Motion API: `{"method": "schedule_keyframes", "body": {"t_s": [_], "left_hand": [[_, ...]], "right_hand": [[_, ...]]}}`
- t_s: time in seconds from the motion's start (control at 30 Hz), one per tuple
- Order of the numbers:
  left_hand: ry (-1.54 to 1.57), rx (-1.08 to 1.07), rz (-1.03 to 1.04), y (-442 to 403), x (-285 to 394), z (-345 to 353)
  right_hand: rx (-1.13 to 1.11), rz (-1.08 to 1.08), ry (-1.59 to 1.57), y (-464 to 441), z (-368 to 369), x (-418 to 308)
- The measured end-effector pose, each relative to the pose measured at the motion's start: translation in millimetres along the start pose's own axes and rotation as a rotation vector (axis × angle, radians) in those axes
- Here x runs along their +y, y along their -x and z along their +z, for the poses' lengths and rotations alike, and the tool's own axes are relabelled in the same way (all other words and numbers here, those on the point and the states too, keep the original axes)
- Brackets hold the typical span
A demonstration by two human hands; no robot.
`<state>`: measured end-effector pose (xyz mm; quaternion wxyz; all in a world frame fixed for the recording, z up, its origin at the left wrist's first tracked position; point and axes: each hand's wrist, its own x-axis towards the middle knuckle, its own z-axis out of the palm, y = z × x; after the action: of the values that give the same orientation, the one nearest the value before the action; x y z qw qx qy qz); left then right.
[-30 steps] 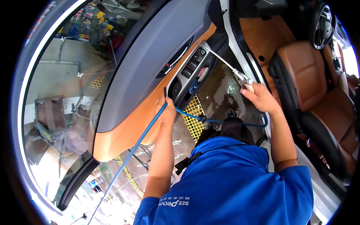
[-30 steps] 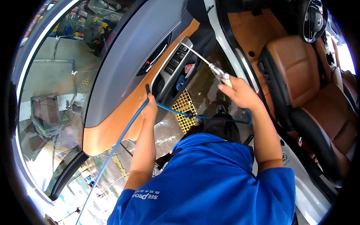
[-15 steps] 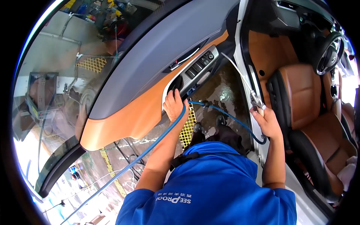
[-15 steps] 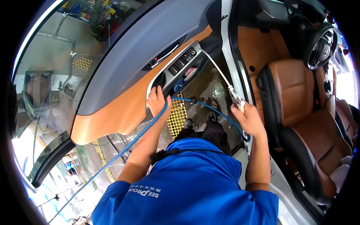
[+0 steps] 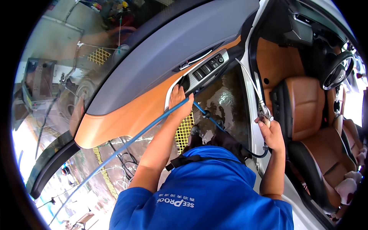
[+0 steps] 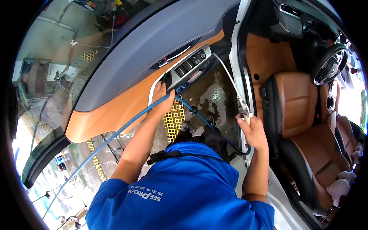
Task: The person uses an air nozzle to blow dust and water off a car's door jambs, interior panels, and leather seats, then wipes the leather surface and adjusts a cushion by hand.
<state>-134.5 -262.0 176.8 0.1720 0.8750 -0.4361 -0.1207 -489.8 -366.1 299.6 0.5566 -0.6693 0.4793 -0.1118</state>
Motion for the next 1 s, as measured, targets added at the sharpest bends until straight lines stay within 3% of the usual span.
{"method": "schedule_keyframes", "body": {"t_s": [0.03, 0.2, 0.27, 0.33, 0.43, 0.67, 0.73, 0.87, 0.93, 1.0], "left_hand": [[-0.086, 0.08, 0.062, 8, 6, -6], [-0.289, 0.054, 0.045, 16, 21, -26], [-0.387, 0.138, 0.165, 14, 18, -26], [-0.367, 0.144, 0.223, 15, 11, -18], [-0.06, -0.006, 0.232, 15, -4, 3], [-0.22, 0.109, 0.227, 19, 3, -9], [-0.042, -0.18, 0.063, 6, 11, -23], [0.052, -0.118, 0.15, -10, -16, 0], [0.052, -0.115, 0.156, -10, -15, -2], [0.064, -0.199, 0.091, -12, -12, -7]], "right_hand": [[0.003, 0.012, -0.005, 1, 0, -1], [0.009, -0.075, -0.046, 3, 8, 8], [-0.001, 0.008, -0.045, 4, 7, 0], [-0.011, 0.019, -0.031, 4, 10, -3], [-0.014, 0.015, -0.016, 4, 11, -4], [-0.029, 0.038, -0.005, 6, 11, -8], [-0.018, 0.017, 0.005, 7, 11, -5], [0.12, 0.073, -0.084, 7, -22, -9], [0.383, -0.149, -0.122, -1, -38, -10], [0.353, -0.149, -0.199, 3, -52, -31]]}}
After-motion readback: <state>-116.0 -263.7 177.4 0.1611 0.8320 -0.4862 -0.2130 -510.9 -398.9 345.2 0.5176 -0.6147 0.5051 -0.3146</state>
